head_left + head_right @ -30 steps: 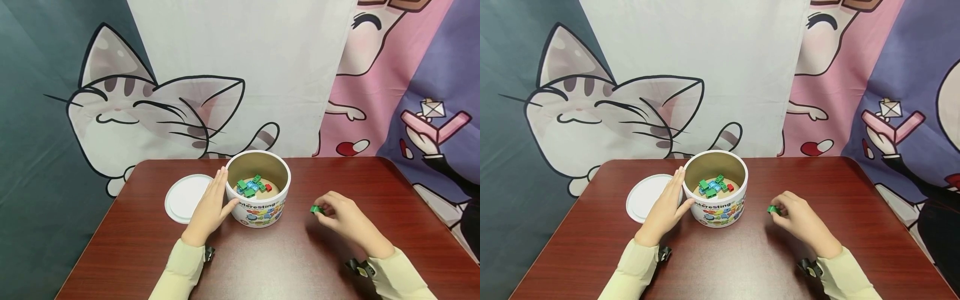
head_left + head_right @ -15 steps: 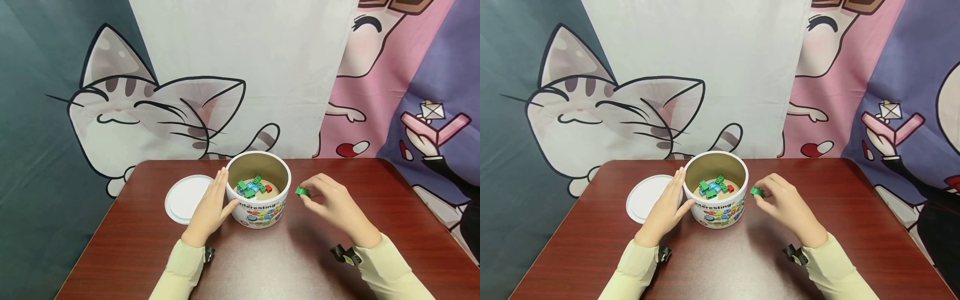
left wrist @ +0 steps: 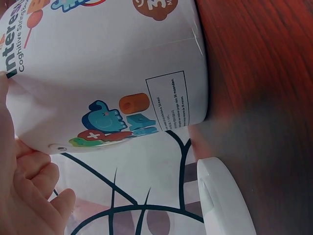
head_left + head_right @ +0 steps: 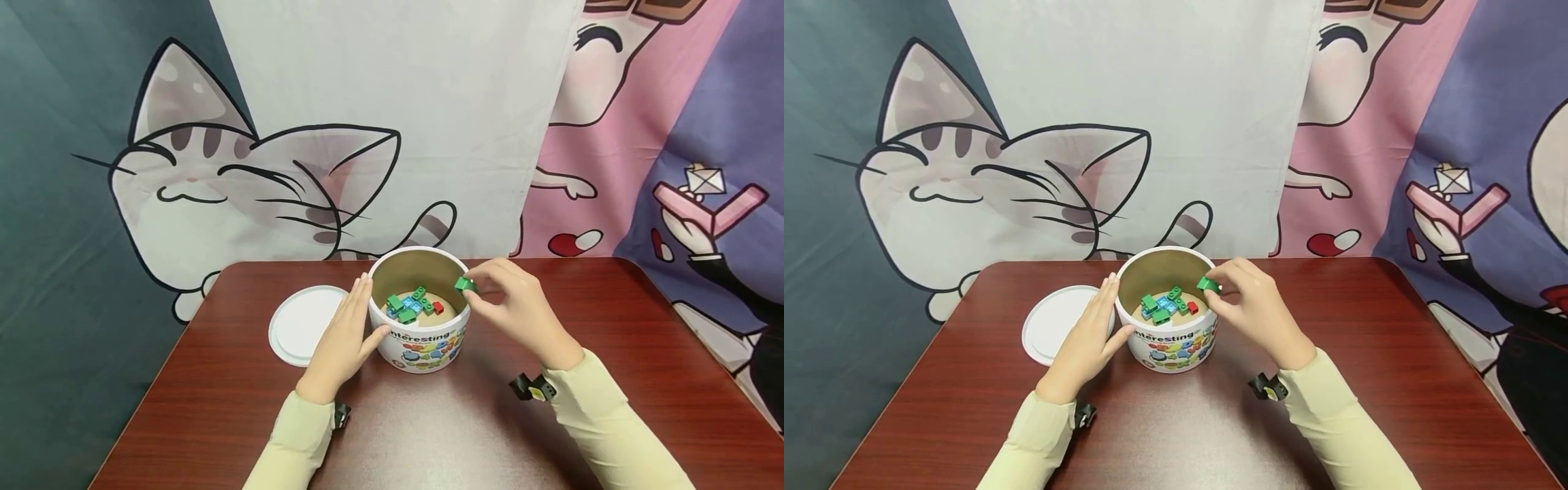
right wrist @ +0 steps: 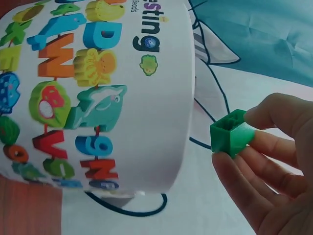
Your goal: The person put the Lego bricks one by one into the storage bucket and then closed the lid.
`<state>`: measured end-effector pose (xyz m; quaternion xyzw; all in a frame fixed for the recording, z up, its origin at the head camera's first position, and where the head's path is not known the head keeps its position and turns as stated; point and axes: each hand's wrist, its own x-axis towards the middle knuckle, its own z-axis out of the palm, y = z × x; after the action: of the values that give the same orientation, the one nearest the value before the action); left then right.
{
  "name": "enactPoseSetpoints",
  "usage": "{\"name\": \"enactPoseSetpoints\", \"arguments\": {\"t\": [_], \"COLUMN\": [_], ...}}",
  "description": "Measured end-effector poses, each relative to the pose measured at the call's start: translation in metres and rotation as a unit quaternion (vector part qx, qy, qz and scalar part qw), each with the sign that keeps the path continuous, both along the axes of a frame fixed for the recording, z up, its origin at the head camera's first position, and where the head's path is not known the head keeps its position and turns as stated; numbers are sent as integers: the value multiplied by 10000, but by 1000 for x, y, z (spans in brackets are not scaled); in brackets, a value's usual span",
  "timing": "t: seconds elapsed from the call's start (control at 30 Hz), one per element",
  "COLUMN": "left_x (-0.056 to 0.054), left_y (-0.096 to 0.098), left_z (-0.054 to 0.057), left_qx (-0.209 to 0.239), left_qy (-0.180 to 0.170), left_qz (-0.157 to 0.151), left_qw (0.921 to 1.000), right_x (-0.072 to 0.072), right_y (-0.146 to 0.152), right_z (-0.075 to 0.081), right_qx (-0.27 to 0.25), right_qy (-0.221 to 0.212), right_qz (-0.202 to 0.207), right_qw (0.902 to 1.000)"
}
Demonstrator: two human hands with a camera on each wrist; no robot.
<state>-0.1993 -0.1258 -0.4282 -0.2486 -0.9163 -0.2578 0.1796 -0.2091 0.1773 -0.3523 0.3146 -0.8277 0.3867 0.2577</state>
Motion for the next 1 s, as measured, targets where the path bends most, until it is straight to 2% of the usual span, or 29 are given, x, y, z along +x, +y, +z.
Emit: {"name": "enactPoseSetpoints", "arguments": {"t": [0.17, 0.37, 0.5, 0.63, 0.8, 1.0], "left_x": [-1, -1, -1, -1, -1, 0], "left_y": [0, 0, 0, -1, -1, -1], "left_z": [-1, -1, 0, 1, 1, 1], "left_qx": [-10, -25, -18, 2, -3, 21], "left_qy": [56, 35, 58, 92, 100, 91], "left_qz": [-16, 17, 9, -5, -6, -25], "left_qw": [10000, 10000, 10000, 10000, 9999, 10000], "right_x": [-16, -36, -51, -62, -66, -58], "right_y": [-13, -28, -37, -45, -53, -55], "right_z": [3, 6, 4, 1, -3, -5], "right_qx": [68, 604, 1120, 1679, 1959, 1655], "right_qy": [-263, -574, -921, -1049, -850, -716], "right_qz": [-40, -80, -129, -321, -678, -895], "right_qw": [9996, 9965, 9893, 9797, 9746, 9795]}}
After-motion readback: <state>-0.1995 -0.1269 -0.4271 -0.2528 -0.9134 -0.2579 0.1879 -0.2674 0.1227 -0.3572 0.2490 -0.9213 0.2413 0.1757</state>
